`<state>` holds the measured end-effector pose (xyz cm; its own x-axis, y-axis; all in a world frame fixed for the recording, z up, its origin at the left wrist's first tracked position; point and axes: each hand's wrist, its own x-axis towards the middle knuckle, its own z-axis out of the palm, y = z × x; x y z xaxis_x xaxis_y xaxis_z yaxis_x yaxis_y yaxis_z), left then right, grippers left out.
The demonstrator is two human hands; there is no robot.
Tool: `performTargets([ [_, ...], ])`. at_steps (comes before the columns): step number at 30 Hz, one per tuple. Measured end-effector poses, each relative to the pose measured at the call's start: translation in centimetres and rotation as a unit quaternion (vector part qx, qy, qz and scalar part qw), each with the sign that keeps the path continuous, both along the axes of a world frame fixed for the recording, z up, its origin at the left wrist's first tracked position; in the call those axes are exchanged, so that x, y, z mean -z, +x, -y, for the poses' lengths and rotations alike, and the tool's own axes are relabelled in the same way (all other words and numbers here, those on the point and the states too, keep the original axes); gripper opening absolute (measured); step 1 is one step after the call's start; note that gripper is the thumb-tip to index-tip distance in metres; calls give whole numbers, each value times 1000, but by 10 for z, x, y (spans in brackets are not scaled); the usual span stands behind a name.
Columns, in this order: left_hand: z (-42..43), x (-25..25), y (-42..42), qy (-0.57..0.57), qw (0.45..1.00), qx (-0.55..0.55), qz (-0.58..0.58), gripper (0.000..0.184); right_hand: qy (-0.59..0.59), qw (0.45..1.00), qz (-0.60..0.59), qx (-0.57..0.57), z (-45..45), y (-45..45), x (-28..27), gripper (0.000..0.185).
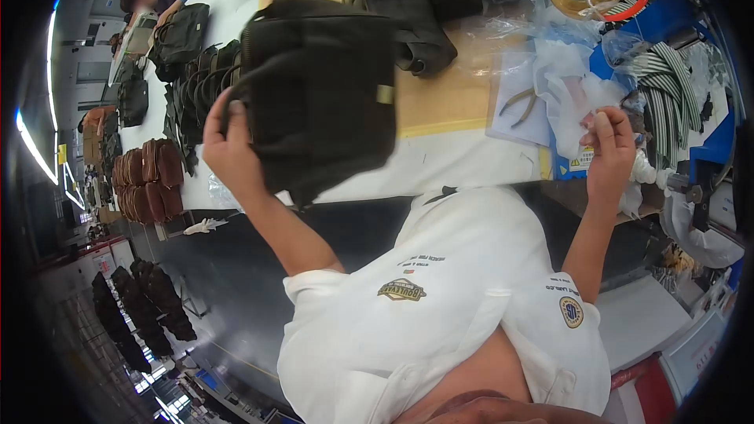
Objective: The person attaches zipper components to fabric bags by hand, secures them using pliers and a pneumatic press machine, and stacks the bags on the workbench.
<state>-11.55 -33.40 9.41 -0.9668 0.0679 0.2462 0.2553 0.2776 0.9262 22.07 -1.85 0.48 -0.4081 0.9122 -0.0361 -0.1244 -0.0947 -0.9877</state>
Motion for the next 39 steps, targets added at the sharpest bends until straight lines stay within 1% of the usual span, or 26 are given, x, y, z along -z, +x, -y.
performTargets([
  [2, 4, 9, -42, -62, 997, -31, -38, 24, -29, 999, 44, -14, 5, 11, 16, 13],
  [3, 14, 29, -75, -65, 998, -3, -27, 31, -46, 996, 68, -29, 7, 17, 26, 13],
  [4, 18, 40, -92, -230, 970, -15, -77, 34, -63, 993, 92, -42, 9, 23, 33, 13],
  [5, 18, 47, -105, -387, 913, -27, -128, 38, -70, 988, 123, -59, 12, 27, 38, 13],
  [6, 13, 57, -113, -530, 828, -38, -177, 41, -75, 984, 146, -69, 12, 33, 45, 13],
  [7, 5, 71, -117, -534, 796, -53, -280, 52, -80, 979, 170, -80, 12, 42, 54, 14],
  [8, -16, 77, -119, -495, 787, -60, -363, 55, -86, 973, 196, -91, 12, 49, 60, 14],
  [9, -42, 79, -114, -440, 835, -4, -331, 55, -81, 970, 217, -71, 13, 55, 63, 15],
  [10, -68, 81, -109, -382, 874, 51, -295, 56, -72, 968, 235, -53, 13, 61, 69, 15],
  [12, -114, 98, -110, -373, 915, 130, -78, 66, -55, 961, 271, -20, 10, 79, 83, 14],
  [14, -142, 152, -146, -451, 881, 140, 28, 79, -43, 953, 301, 7, 9, 93, 92, 14],
  [17, -166, 186, -149, -387, 843, 185, 324, 85, -43, 948, 313, 36, 13, 107, 98, 14],
  [18, -166, 222, -156, -349, 869, 148, 318, 86, -47, 948, 312, 46, 17, 112, 100, 14],
  [20, -165, 230, -139, -266, 897, 142, 325, 87, -32, 951, 305, 48, 25, 116, 103, 14],
  [23, -159, 248, -150, -152, 895, 117, 404, 76, -14, 951, 297, 82, 31, 123, 113, 14],
  [24, -158, 239, -153, -108, 889, 153, 419, 73, -8, 950, 297, 93, 30, 124, 118, 14],
  [26, -160, 207, -153, -120, 920, 136, 346, 79, 59, 936, 318, 141, 20, 119, 127, 15],
  [27, -165, 174, -130, -81, 947, 141, 275, 69, 91, 926, 329, 161, 15, 116, 130, 16],
  [28, -162, 158, -133, -32, 938, 280, 201, 49, 148, 912, 343, 172, 7, 110, 131, 16],
  [29, -166, 118, -104, -69, 947, 294, 110, 33, 205, 894, 355, 180, -3, 102, 131, 16],
  [30, -167, 97, -92, -65, 943, 325, 38, 29, 213, 886, 383, 150, -13, 95, 133, 16],
  [32, -164, 50, -50, -125, 942, 306, -55, 24, 248, 877, 398, 101, -32, 76, 130, 16],
  [34, -152, 33, -26, -166, 929, 313, -105, 25, 305, 860, 405, 67, -53, 64, 131, 17],
  [36, -139, 25, 9, -227, 907, 279, -217, 27, 363, 821, 439, 36, -71, 60, 143, 17],
  [37, -134, 25, 28, -255, 891, 260, -271, 28, 343, 819, 459, 37, -73, 62, 144, 15],
  [39, -129, 33, 69, -269, 819, 240, -447, 31, 304, 812, 498, 34, -76, 67, 144, 13],
])
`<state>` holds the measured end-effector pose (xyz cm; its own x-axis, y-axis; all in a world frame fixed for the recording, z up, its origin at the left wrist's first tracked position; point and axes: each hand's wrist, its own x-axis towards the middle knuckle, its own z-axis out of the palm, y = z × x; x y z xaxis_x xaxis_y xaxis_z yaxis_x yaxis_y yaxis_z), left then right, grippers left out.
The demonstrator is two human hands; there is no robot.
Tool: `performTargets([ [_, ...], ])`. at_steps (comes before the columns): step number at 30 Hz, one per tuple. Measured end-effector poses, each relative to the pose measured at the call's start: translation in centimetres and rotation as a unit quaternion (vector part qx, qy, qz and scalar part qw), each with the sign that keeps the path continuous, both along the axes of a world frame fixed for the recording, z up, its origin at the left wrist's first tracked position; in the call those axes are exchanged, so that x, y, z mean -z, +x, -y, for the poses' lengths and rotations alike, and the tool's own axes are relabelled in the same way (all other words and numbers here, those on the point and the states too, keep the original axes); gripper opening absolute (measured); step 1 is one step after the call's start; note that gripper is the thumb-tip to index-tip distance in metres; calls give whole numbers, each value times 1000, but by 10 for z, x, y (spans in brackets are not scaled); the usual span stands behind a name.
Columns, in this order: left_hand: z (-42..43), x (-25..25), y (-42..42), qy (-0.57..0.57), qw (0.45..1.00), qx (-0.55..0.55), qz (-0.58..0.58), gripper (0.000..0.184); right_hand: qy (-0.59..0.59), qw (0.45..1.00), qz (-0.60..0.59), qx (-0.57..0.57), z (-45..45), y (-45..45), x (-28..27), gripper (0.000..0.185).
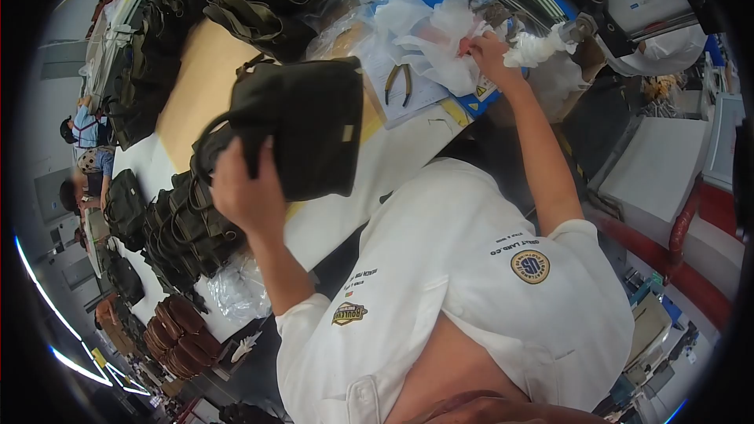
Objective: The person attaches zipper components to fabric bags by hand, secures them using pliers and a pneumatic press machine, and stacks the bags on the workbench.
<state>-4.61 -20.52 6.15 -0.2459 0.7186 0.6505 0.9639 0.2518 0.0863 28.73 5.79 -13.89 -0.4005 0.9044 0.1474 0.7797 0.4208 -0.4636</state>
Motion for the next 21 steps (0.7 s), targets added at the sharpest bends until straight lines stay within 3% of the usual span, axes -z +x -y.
performTargets([
  [2, 8, 33, 37, 11, 995, 16, -101, 31, -19, 1000, -16, 3, -1, 7, 5, 11],
  [4, 17, 55, 80, -103, 991, 61, -65, 35, -18, 1000, -24, -9, -3, 10, 6, 10],
  [6, 19, 67, 103, -304, 938, 147, 80, 55, 0, 999, -24, -35, -3, 11, 4, 10],
  [10, 24, 35, 110, -395, 878, 209, 170, 73, -44, 999, 9, -30, -2, 12, -2, 12],
  [13, 28, 2, 105, -433, 828, 272, 228, 76, -34, 998, 36, -27, -2, 10, -2, 13],
  [14, 24, -10, 99, -435, 806, 348, 199, 74, -26, 998, 48, -27, 0, 7, -5, 13],
  [17, 14, -25, 70, -452, 646, 548, 279, 56, -44, 996, 39, -64, -5, 9, -5, 14],
  [18, -5, -39, 53, -489, 559, 574, 346, 40, -58, 994, 29, -83, -8, 11, -4, 15],
  [19, -28, -39, 35, -443, 529, 605, 397, 32, -61, 993, 23, -101, -10, 13, -3, 16],
  [20, -36, -22, 25, -298, 578, 540, 534, 29, -64, 991, 16, -118, -12, 14, -1, 17],
  [21, -60, -6, 15, -212, 710, 442, 506, 38, -66, 989, 9, -135, -14, 15, 0, 19],
])
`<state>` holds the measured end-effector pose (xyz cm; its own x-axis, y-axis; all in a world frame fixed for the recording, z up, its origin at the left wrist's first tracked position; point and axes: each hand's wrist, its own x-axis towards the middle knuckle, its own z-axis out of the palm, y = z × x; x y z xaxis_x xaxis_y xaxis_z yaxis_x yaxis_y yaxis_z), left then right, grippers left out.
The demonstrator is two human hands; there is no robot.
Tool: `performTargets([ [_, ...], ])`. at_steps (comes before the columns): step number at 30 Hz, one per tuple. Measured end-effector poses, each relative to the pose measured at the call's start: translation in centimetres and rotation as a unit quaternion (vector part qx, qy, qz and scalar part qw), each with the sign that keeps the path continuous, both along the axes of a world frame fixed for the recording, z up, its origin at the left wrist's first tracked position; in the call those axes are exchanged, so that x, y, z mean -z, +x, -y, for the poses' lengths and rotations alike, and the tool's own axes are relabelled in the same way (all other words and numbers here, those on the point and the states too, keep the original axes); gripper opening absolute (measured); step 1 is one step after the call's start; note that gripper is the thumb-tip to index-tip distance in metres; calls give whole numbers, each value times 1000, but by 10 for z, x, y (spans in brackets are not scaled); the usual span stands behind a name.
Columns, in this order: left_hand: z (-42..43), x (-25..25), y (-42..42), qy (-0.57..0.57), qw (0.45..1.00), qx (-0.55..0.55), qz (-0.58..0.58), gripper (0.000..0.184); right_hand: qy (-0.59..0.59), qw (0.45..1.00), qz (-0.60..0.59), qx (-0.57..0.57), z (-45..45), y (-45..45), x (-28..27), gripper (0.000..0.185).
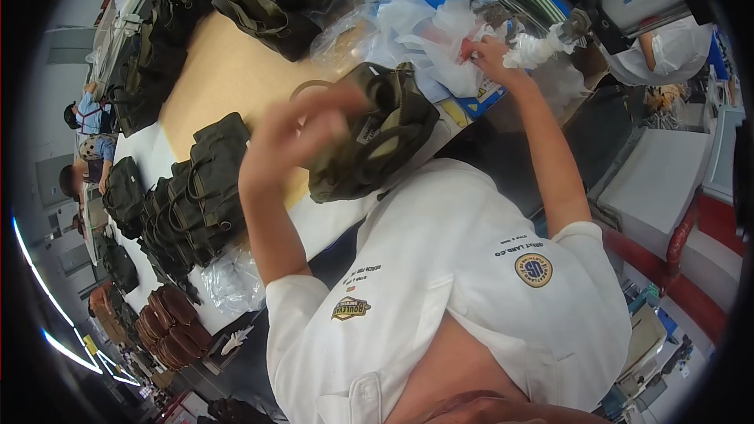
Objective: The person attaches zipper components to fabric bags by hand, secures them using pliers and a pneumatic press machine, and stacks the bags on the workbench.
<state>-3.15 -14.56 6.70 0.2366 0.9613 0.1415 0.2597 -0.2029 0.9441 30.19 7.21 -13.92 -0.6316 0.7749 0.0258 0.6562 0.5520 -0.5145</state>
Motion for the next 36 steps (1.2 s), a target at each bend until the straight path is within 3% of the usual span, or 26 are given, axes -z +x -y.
performTargets([
  [1, -24, 16, -11, 19, 983, -167, -68, 47, 12, 1000, 5, -12, 0, 1, 1, 21],
  [3, -48, 92, -56, 79, 920, -199, -329, 55, 36, 999, 15, -34, -1, 2, 3, 26],
  [6, -48, 89, -31, -154, 923, -117, -334, 51, 16, 999, 33, -20, -3, 0, 5, 27],
  [12, -42, 38, -7, -162, 916, 71, -360, 45, -73, 994, -35, -78, -29, 6, 24, 10],
  [14, -52, 31, 1, -182, 897, 140, -377, 48, -159, 972, -171, -38, -27, 5, 27, 9],
  [15, -60, 34, 4, -207, 893, 161, -365, 49, -201, 950, -238, -17, -24, 3, 28, 10],
  [18, -79, 65, 10, -186, 919, 202, -284, 47, -239, 938, -246, 42, -19, 1, 33, 13],
  [21, -87, 86, 22, -214, 937, 157, -227, 38, -162, 973, -160, 37, -12, 8, 27, 15],
  [26, -83, 111, 27, -243, 961, 57, -119, 27, 34, 991, -124, -41, -16, 9, 34, 17],
  [31, -56, 101, 50, -76, 989, -100, -83, 17, -71, 994, -87, 14, -17, -5, 26, 16],
  [33, -51, 107, 61, -45, 987, -147, -49, 15, -47, 997, -59, 12, -24, -8, 35, 15],
  [36, -49, 110, 75, -58, 981, -185, -8, 14, -112, 990, -77, -21, -43, -16, 51, 16],
])
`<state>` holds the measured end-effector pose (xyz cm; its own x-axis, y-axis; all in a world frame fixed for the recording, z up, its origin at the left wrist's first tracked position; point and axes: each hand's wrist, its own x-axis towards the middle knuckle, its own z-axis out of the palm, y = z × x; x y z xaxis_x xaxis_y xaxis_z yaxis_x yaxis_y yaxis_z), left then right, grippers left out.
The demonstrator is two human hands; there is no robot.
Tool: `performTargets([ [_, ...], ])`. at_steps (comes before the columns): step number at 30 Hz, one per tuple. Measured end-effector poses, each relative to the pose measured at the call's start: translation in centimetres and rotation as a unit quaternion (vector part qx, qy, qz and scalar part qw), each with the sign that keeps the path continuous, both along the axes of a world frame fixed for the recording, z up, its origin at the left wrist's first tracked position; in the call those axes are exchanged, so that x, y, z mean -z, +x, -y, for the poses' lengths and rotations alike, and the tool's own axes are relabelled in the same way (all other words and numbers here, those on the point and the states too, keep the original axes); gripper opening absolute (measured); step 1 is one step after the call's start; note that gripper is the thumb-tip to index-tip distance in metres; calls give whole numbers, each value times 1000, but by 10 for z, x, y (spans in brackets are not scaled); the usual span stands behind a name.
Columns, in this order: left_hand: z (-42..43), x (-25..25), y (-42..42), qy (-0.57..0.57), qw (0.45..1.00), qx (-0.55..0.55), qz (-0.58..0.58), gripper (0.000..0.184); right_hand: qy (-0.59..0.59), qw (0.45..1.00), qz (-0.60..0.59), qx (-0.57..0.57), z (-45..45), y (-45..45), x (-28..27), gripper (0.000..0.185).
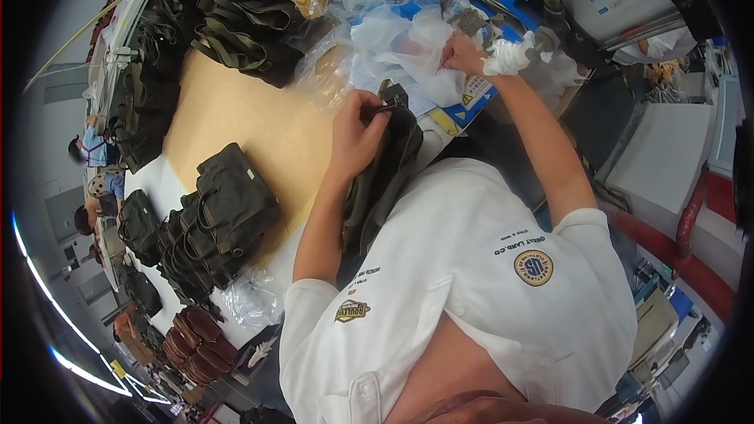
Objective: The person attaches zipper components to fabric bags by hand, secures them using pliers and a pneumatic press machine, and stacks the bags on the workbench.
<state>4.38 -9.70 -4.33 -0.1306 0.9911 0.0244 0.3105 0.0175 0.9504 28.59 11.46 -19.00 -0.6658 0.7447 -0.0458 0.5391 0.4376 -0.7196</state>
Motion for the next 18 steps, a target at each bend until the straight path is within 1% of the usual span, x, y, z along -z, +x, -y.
performTargets([
  [2, -3, 8, 3, -25, 998, -7, 53, 13, -59, 998, -15, -22, -11, 0, 2, 23],
  [3, -5, 8, 5, -29, 997, -7, 74, 13, -59, 998, -16, -23, -10, 0, -4, 25],
  [5, -5, 4, 8, -40, 992, -7, 118, 16, -70, 992, -101, 20, -8, 1, 14, 25],
  [7, -8, -5, 6, -90, 989, 12, 117, 24, -89, 977, -187, 60, -3, 4, 30, 25],
  [9, -10, -6, 2, -124, 983, 34, 132, 31, -40, 996, -79, -25, 1, 9, -6, 22],
  [11, -13, -5, -2, -142, 975, 63, 162, 38, 31, 995, -77, -51, 14, 7, -27, 22],
  [12, -13, -8, -3, -153, 974, 72, 150, 39, 68, 993, -76, -62, 16, 6, -31, 23],
  [13, -13, -14, -3, -164, 973, 82, 139, 39, -3, 995, -90, -40, 17, 5, -26, 20],
  [14, -15, -20, -3, -174, 972, 93, 127, 40, 52, 994, -98, 2, 23, 4, -19, 22],
  [15, -18, -23, -3, -196, 971, 91, 105, 39, 69, 991, -107, 33, 24, 3, -13, 22],
  [18, -30, -30, -3, -264, 959, 91, 40, 35, 17, 979, -170, 112, 24, 7, -2, 24],
])
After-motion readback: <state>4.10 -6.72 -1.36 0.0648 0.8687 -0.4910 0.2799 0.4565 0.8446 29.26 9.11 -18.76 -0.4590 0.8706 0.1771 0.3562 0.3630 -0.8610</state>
